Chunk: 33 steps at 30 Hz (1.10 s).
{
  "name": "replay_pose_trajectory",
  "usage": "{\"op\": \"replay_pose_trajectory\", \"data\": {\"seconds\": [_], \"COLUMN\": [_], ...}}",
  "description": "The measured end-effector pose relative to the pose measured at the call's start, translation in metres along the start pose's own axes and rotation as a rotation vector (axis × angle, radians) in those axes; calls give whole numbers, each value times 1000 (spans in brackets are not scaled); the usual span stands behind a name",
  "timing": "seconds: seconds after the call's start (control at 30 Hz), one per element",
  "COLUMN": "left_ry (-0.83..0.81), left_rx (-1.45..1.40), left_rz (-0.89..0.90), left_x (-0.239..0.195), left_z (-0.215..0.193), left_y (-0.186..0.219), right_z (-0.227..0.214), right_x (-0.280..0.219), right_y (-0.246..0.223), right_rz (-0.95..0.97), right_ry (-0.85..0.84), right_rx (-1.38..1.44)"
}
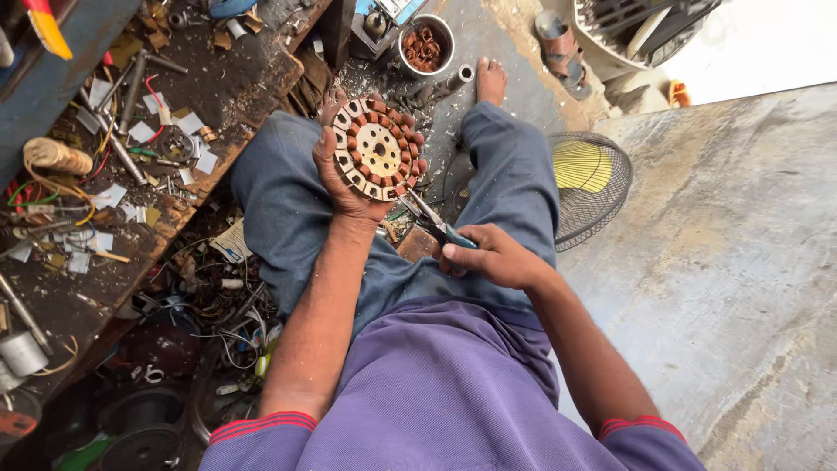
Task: The person is using pliers to manipulate wires and strip insulation from an electric fan motor stator.
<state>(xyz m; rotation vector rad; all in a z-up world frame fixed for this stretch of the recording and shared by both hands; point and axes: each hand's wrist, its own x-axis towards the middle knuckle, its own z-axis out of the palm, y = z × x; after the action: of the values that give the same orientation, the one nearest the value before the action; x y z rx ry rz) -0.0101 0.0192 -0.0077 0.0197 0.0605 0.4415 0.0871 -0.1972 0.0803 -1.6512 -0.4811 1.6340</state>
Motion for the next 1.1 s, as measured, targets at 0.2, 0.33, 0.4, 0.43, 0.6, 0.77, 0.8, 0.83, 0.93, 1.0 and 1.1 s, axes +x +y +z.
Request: {"op": "replay_pose_trajectory", "data": {"seconds": [0.2, 0.33, 0.4, 0.43, 0.6, 0.77, 0.8, 0.83, 0.93, 1.0, 1.1], "left_ry": [-54, -196, -200, -222, -205, -209, -218, -231, -197, -91, 27], "left_rx": [-49, -227, -270, -280, -244, -306, -331, -357, -266, -198, -43], "left_rz": [-13, -97, -94, -88, -101, -285, -324, -367, -446, -420, -273], "left_x": [-10, -11, -25, -22, -9, -15, -17, -18, -7, -12, -21], "left_z": [10, 23, 24, 23, 6, 15, 19, 21, 13, -2, -21], "left_y": [-1, -5, -15, -16, -15, -21, -22, -23, -22, -32, -53], "right_z": [6, 38, 55, 52, 47, 64, 68, 73, 69, 65, 60], "right_x": [13, 48, 41, 40, 27, 4, 1, 0, -7, -18, -15], "right_y": [26, 67, 83, 78, 36, 31, 34, 37, 41, 43, 30], "right_rz": [-13, -5, -27, -76, 43, 30, 13, -10, 43, 76, 59], "right_ry": [48, -733, -941, -855, -350, -607, -644, -677, -711, -676, -587], "right_rx": [-32, 895, 1216, 1182, 1120, 1132, 1171, 1208, 1388, 1545, 1667]}}
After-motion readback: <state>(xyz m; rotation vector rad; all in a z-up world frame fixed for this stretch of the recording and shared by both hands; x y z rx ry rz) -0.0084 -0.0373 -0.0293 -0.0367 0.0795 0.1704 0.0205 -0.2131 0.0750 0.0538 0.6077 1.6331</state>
